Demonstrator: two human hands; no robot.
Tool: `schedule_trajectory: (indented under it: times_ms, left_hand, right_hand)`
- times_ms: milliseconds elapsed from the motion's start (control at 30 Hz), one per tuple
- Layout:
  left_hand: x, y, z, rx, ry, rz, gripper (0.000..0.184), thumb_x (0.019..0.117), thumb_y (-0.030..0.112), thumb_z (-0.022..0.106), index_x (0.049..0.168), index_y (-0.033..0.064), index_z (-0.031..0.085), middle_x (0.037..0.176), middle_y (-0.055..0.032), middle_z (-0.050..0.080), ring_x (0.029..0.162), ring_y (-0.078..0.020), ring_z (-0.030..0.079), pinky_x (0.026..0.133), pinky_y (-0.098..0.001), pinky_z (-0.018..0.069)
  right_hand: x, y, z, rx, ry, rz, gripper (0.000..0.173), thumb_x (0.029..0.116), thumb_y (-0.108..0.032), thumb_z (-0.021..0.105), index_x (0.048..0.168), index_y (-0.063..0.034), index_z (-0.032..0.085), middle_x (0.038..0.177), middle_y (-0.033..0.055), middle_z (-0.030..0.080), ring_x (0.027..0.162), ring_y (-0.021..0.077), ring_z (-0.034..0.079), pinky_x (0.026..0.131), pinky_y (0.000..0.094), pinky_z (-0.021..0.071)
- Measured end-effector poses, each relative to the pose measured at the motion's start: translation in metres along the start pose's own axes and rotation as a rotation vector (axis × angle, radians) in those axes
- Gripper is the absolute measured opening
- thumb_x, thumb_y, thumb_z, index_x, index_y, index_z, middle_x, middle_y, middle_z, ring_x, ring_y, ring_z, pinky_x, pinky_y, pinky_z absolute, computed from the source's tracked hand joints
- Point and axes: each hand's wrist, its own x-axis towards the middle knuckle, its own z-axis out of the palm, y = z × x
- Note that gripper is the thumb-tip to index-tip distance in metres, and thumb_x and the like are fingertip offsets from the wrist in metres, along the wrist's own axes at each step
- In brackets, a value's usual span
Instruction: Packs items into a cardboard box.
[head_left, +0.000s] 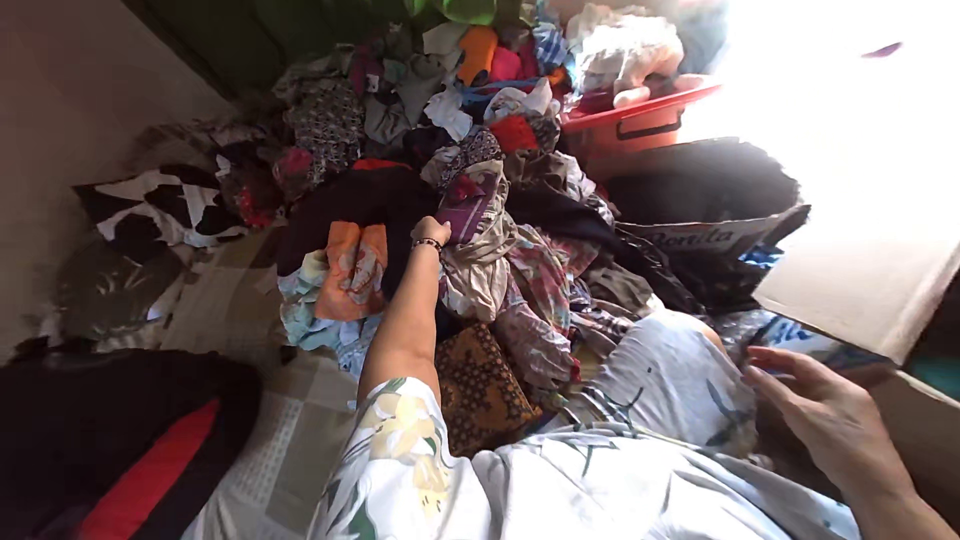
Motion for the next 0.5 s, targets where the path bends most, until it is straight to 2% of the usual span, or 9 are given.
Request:
schedule_trajectory:
  times_ms: [100,233,333,433,500]
  left_hand:
    - [0.006,-0.005,-0.001,-0.051,0.022,-0.012,0.062,0.0962,0.041,0.070,0.126,-0.0121,0.060,0.131,-0.0338,0.059,0.129,-0.0448,0.055,0.108,-0.0604,0.0422]
    - [0.013,-0.008,-0.002,-0.205,0.056,-0.079,0.062,0.0835,0.032,0.085,0.121,-0.0118,0.062,0.127,-0.0311,0.062,0.124,-0.0423,0.059,0.104,-0.0591,0.0457]
    - [0.019,-0.008,-0.004,-0.443,0.085,-0.047,0.048,0.0849,0.020,0.082,0.116,-0.0120,0.063,0.120,-0.0293,0.064,0.112,-0.0389,0.063,0.097,-0.0559,0.0496]
    - [0.003,0.005,-0.018,-0.887,0.037,-0.046,0.040,0.0921,0.009,0.067,0.128,-0.0056,0.058,0.121,-0.0225,0.063,0.106,-0.0296,0.063,0.090,-0.0470,0.0532]
    - [-0.012,0.018,-0.032,-1.157,-0.001,-0.086,0.034,0.0948,0.008,0.059,0.127,-0.0005,0.057,0.113,-0.0164,0.064,0.094,-0.0219,0.064,0.079,-0.0366,0.0563]
  right_hand:
    - [0.000,0.000,0.001,0.009,-0.015,0.028,0.035,0.0936,-0.013,0.062,0.123,0.0075,0.062,0.110,0.0207,0.066,0.087,0.0193,0.067,0.078,0.0377,0.0581]
    - [0.002,0.001,0.003,0.026,-0.019,0.034,0.033,0.0922,-0.015,0.063,0.119,0.0059,0.064,0.106,0.0169,0.068,0.084,0.0149,0.067,0.076,0.0333,0.0580]
    - [0.004,0.003,0.005,0.029,-0.007,0.029,0.030,0.0924,-0.014,0.063,0.116,0.0049,0.066,0.103,0.0153,0.069,0.081,0.0139,0.068,0.075,0.0326,0.0585]
    - [0.004,0.004,0.006,0.028,-0.008,0.033,0.029,0.0934,-0.012,0.062,0.117,0.0052,0.066,0.104,0.0160,0.069,0.082,0.0152,0.068,0.077,0.0346,0.0580]
    - [0.005,0.003,0.006,0.033,-0.007,0.039,0.028,0.0937,-0.011,0.063,0.116,0.0049,0.066,0.103,0.0162,0.069,0.082,0.0158,0.068,0.077,0.0352,0.0582]
